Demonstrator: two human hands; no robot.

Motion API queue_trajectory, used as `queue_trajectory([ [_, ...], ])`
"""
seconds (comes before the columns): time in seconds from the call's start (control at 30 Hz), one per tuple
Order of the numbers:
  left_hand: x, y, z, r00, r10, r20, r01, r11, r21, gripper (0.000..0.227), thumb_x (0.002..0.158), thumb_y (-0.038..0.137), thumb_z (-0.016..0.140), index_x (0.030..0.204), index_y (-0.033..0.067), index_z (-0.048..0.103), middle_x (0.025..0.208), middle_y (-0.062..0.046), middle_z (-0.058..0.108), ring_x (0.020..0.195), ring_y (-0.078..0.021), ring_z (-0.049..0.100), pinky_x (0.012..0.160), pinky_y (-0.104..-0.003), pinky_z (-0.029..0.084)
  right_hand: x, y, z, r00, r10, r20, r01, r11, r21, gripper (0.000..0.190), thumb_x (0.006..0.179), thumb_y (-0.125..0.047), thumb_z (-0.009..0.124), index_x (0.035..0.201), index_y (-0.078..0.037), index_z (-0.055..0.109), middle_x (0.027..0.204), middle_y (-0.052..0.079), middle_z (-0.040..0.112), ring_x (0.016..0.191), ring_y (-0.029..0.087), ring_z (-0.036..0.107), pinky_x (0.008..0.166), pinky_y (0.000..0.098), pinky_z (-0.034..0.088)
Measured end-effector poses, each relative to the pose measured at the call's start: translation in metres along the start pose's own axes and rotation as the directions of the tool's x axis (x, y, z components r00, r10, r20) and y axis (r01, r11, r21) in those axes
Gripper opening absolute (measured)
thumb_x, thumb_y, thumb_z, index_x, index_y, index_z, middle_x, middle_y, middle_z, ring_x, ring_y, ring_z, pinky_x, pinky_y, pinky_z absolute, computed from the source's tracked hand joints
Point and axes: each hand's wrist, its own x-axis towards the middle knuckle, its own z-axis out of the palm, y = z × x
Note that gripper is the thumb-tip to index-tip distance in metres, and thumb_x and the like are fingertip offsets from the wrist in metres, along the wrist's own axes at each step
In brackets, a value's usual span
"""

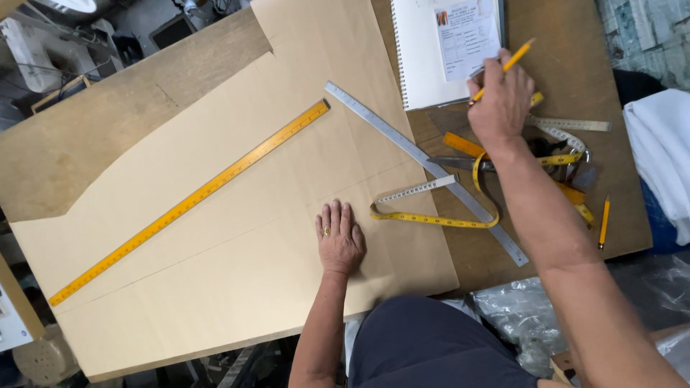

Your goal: The person measures and marks a large piece of beige fabric on a wooden table using a long ruler, a pencil, and a set square. They draw several straight lines on the fabric and briefly consult a notebook.

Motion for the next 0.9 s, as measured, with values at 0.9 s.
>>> queue_trajectory([
  [0.9,-0.013,-0.012,0.012,1.000,0.016,-0.016,-0.017,0.998,-0.068,0.062,0.096,0.036,0.050,0.154,0.0125,0.048,0.161,-0.016,0.043,0.151,-0.0387,0.034,0.126,-0.055,0.018,-0.253,-0.143,0.018,0.935,-0.354,-0.005,0.353,0.930,0.106,0.061,0.088,-0.035,0.070,0.139,-0.004,0.054,0.143,0.027,0.057,0.130,0.050,0.052,0.107,0.0664,0.038],
])
